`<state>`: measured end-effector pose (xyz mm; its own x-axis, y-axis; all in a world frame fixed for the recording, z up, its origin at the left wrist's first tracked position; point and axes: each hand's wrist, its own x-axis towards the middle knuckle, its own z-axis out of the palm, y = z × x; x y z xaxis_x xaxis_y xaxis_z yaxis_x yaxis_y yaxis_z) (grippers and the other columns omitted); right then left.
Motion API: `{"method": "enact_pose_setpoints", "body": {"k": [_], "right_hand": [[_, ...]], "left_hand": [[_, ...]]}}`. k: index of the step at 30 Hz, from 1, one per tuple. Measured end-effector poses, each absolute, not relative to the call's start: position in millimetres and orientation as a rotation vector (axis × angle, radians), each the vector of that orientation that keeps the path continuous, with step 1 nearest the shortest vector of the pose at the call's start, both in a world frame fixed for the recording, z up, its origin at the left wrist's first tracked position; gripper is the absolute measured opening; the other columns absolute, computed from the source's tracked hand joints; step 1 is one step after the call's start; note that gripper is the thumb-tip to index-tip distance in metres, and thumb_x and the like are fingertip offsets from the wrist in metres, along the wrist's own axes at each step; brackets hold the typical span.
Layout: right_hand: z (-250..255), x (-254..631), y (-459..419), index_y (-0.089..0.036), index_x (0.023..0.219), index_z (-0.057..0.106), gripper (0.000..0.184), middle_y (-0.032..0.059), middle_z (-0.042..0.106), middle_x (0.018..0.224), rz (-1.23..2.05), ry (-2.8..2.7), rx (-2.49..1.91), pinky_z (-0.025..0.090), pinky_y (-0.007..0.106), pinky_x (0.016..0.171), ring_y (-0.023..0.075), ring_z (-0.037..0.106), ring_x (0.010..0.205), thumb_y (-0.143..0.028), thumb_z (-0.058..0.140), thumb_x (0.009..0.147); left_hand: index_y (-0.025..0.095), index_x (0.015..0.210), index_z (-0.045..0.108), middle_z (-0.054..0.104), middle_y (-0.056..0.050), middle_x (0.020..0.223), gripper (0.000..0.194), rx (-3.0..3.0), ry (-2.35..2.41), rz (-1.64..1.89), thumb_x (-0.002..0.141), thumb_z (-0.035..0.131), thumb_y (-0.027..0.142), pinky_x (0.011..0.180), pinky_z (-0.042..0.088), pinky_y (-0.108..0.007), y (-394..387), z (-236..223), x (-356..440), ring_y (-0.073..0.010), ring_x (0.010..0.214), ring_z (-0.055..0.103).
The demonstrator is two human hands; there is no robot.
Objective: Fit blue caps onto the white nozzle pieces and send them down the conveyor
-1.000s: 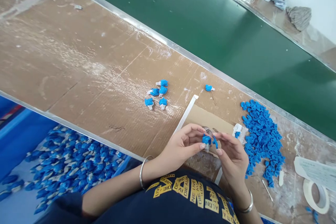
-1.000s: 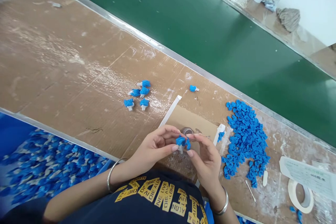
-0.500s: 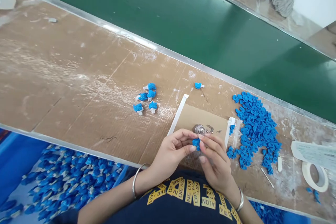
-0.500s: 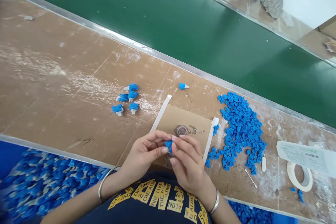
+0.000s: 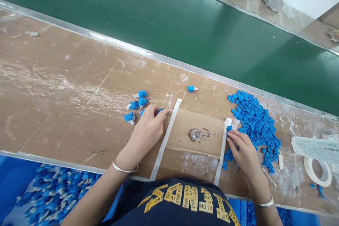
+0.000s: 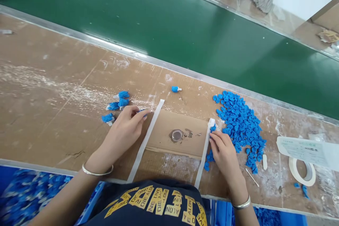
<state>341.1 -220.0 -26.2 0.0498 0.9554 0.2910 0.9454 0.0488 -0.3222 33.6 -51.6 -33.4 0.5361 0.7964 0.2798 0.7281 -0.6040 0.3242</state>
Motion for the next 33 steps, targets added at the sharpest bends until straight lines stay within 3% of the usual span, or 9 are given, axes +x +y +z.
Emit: {"method": "enact_pose_setpoints", "body": {"k": [6, 10, 15, 20, 23, 25, 29, 31, 33], "right_hand": [[-40, 343, -214, -0.021, 0.099, 0.067, 0.024, 0.0104, 0.071, 0.101, 0.026, -1.955, -1.908, 0.058, 0.042, 0.084, 0.0239, 0.067, 0.094, -0.023, 0.043, 0.100], [-37, 351, -214, -0.020, 0.098, 0.066, 0.027, 0.0100, 0.069, 0.096, 0.051, -2.017, -1.873, 0.058, 0.038, 0.080, 0.0228, 0.067, 0.089, -0.026, 0.040, 0.101], [-36, 354, -215, -0.017, 0.114, 0.064, 0.028, 0.0121, 0.069, 0.100, -0.080, -2.186, -1.815, 0.057, 0.041, 0.081, 0.0249, 0.064, 0.090, -0.018, 0.040, 0.099], [-39, 354, -224, -0.018, 0.105, 0.066, 0.028, 0.0119, 0.069, 0.099, -0.095, -2.149, -1.849, 0.058, 0.042, 0.082, 0.0254, 0.066, 0.094, -0.014, 0.039, 0.098], [-42, 353, -235, -0.017, 0.106, 0.067, 0.028, 0.0138, 0.071, 0.106, -0.142, -2.123, -1.866, 0.059, 0.043, 0.083, 0.0253, 0.067, 0.099, -0.014, 0.040, 0.098], [-43, 351, -240, -0.015, 0.108, 0.067, 0.028, 0.0154, 0.071, 0.110, -0.162, -2.132, -1.865, 0.059, 0.044, 0.087, 0.0261, 0.067, 0.105, -0.013, 0.041, 0.099], [-45, 346, -243, -0.015, 0.105, 0.068, 0.023, 0.0156, 0.071, 0.113, -0.132, -2.066, -1.883, 0.057, 0.046, 0.090, 0.0269, 0.066, 0.109, -0.012, 0.047, 0.097], [-46, 344, -240, -0.017, 0.102, 0.068, 0.019, 0.0136, 0.072, 0.110, -0.142, -1.987, -1.896, 0.057, 0.045, 0.087, 0.0256, 0.068, 0.103, -0.015, 0.050, 0.097], [-44, 343, -236, -0.019, 0.101, 0.067, 0.016, 0.0115, 0.073, 0.103, -0.159, -1.900, -1.911, 0.057, 0.045, 0.084, 0.0248, 0.068, 0.096, -0.019, 0.051, 0.097]], "left_hand": [[0.013, 0.091, 0.069, 0.059, -0.020, 0.103, 0.028, 2.793, 1.400, 0.348, 0.087, 0.042, 0.006, 0.080, 0.050, -0.050, -34, -21, 29, -0.0349, 0.095, 0.055], [0.012, 0.103, 0.066, 0.057, -0.021, 0.119, 0.026, 2.843, 1.264, 0.400, 0.093, 0.043, 0.016, 0.090, 0.047, -0.050, -17, -4, 48, -0.0350, 0.106, 0.051], [0.008, 0.116, 0.059, 0.057, -0.020, 0.118, 0.028, 2.709, 0.999, 0.283, 0.092, 0.048, 0.018, 0.094, 0.046, -0.049, 25, -1, 104, -0.0329, 0.106, 0.052], [0.010, 0.103, 0.064, 0.057, -0.017, 0.107, 0.035, 2.641, 0.888, 0.188, 0.079, 0.043, -0.004, 0.094, 0.047, -0.047, 47, -14, 134, -0.0304, 0.106, 0.054], [0.012, 0.105, 0.065, 0.053, -0.018, 0.119, 0.048, 2.611, 0.877, 0.219, 0.070, 0.042, -0.010, 0.096, 0.048, -0.046, 40, -20, 128, -0.0303, 0.113, 0.053], [0.013, 0.112, 0.064, 0.050, -0.019, 0.126, 0.051, 2.562, 0.924, 0.300, 0.071, 0.042, -0.009, 0.100, 0.046, -0.049, 34, -22, 122, -0.0315, 0.119, 0.051], [0.011, 0.115, 0.061, 0.058, -0.018, 0.115, 0.030, 2.450, 1.030, 0.375, 0.088, 0.046, 0.008, 0.101, 0.045, -0.050, 27, -20, 121, -0.0308, 0.112, 0.056], [0.010, 0.111, 0.061, 0.060, -0.018, 0.112, 0.023, 2.424, 1.054, 0.363, 0.090, 0.051, 0.016, 0.099, 0.045, -0.050, 28, -19, 126, -0.0316, 0.109, 0.057], [0.010, 0.106, 0.061, 0.061, -0.018, 0.112, 0.020, 2.400, 1.074, 0.369, 0.089, 0.052, 0.014, 0.097, 0.046, -0.049, 29, -18, 130, -0.0315, 0.108, 0.058]]}}
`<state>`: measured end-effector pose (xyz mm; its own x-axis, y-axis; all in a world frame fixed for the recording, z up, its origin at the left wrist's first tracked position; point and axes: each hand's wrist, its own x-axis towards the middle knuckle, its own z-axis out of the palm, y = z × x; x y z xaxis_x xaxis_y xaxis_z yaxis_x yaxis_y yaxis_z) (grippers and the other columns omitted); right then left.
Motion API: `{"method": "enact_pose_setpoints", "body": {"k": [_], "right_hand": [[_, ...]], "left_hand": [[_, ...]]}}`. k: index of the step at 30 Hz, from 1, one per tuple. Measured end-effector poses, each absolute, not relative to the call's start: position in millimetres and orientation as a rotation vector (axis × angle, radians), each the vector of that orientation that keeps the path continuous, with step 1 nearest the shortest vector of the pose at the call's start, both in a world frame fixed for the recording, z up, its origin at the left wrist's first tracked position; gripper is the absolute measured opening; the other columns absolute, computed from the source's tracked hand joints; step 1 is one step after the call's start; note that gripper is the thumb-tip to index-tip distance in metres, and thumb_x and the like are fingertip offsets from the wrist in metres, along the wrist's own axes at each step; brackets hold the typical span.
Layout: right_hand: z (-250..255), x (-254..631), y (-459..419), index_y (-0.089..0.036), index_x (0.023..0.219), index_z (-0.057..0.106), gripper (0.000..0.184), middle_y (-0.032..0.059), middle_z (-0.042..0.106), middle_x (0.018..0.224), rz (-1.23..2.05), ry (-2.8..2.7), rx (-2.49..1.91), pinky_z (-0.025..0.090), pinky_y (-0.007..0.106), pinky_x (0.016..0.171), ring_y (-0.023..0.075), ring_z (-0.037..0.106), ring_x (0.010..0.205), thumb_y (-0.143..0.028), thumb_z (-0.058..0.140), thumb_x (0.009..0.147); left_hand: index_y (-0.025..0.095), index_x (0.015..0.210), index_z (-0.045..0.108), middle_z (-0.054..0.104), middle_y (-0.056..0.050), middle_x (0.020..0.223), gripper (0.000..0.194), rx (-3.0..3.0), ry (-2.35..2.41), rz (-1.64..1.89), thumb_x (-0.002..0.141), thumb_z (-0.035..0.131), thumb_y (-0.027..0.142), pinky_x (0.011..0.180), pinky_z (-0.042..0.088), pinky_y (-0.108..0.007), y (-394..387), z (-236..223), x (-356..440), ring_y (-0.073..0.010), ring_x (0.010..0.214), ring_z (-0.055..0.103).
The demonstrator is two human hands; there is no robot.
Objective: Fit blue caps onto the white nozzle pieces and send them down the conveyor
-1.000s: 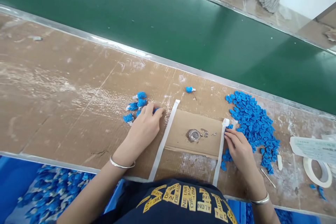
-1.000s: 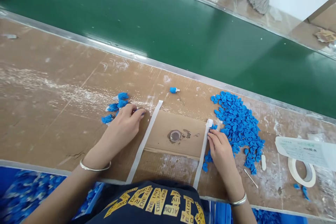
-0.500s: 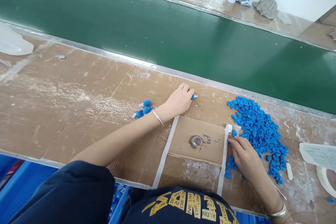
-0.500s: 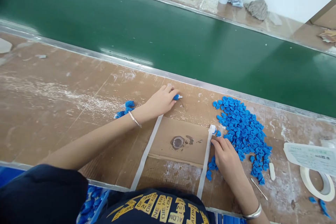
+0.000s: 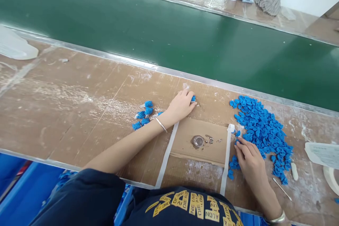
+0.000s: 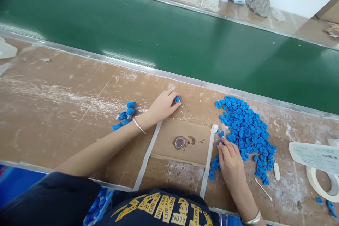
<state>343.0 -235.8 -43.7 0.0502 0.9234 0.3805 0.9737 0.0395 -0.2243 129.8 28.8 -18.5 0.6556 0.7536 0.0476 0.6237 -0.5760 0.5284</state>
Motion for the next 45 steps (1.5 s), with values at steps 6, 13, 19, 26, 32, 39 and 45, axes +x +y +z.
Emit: {"method": "enact_pose_setpoints", "body": {"k": [6, 13, 19, 26, 32, 39, 45], "right_hand": [[-13, 311, -215, -0.023, 0.117, 0.062, 0.024, 0.0086, 0.072, 0.103, 0.064, -1.701, -1.770, 0.058, 0.040, 0.081, 0.0230, 0.068, 0.096, -0.026, 0.061, 0.093], [-13, 257, -174, -0.025, 0.125, 0.058, 0.032, 0.0073, 0.072, 0.108, 0.433, -1.825, -1.487, 0.056, 0.043, 0.086, 0.0227, 0.065, 0.100, -0.020, 0.057, 0.094], [-13, 245, -183, -0.029, 0.120, 0.061, 0.030, 0.0058, 0.072, 0.107, 0.629, -1.627, -1.446, 0.055, 0.042, 0.089, 0.0220, 0.064, 0.103, -0.021, 0.063, 0.091], [-6, 222, -201, -0.026, 0.118, 0.061, 0.027, 0.0087, 0.073, 0.102, 0.905, -1.048, -1.287, 0.061, 0.038, 0.082, 0.0228, 0.071, 0.096, -0.036, 0.061, 0.093], [-10, 217, -203, -0.028, 0.118, 0.061, 0.028, 0.0084, 0.073, 0.102, 0.942, -1.006, -1.246, 0.062, 0.037, 0.078, 0.0224, 0.072, 0.094, -0.039, 0.063, 0.092], [-6, 217, -202, -0.030, 0.113, 0.065, 0.021, 0.0061, 0.069, 0.106, 0.903, -1.102, -1.234, 0.062, 0.036, 0.080, 0.0201, 0.069, 0.099, -0.027, 0.063, 0.092], [2, 222, -202, -0.030, 0.125, 0.063, 0.037, 0.0073, 0.069, 0.111, 0.467, -1.551, -1.297, 0.057, 0.047, 0.088, 0.0254, 0.062, 0.110, -0.015, 0.060, 0.091]], "left_hand": [[0.017, 0.100, 0.060, 0.066, -0.005, 0.092, 0.014, 2.087, 1.069, 0.485, 0.086, 0.056, 0.016, 0.080, 0.053, -0.034, 3, -9, 108, -0.0193, 0.083, 0.064], [0.018, 0.106, 0.058, 0.069, -0.004, 0.096, 0.029, 1.209, 0.962, 0.717, 0.080, 0.070, 0.024, 0.085, 0.054, -0.034, -65, 5, 47, -0.0172, 0.089, 0.068], [0.018, 0.106, 0.059, 0.069, -0.005, 0.100, 0.031, 0.883, 0.871, 0.753, 0.079, 0.075, 0.020, 0.081, 0.054, -0.029, -107, -1, 40, -0.0154, 0.088, 0.068], [0.019, 0.105, 0.062, 0.068, -0.003, 0.100, 0.035, 0.647, 0.613, 0.658, 0.075, 0.081, 0.018, 0.077, 0.053, -0.025, -125, 4, 57, -0.0133, 0.087, 0.066], [0.018, 0.102, 0.061, 0.069, -0.002, 0.093, 0.034, 0.573, 0.547, 0.626, 0.075, 0.082, 0.015, 0.076, 0.052, -0.022, -129, 10, 64, -0.0107, 0.081, 0.067], [0.019, 0.098, 0.060, 0.069, -0.002, 0.096, 0.035, 0.545, 0.559, 0.662, 0.073, 0.084, 0.016, 0.075, 0.053, -0.022, -133, 10, 64, -0.0109, 0.080, 0.067], [0.018, 0.094, 0.066, 0.073, 0.000, 0.081, 0.029, 0.553, 0.626, 0.699, 0.071, 0.084, 0.015, 0.068, 0.054, -0.020, -135, 12, 66, -0.0113, 0.073, 0.068]]}}
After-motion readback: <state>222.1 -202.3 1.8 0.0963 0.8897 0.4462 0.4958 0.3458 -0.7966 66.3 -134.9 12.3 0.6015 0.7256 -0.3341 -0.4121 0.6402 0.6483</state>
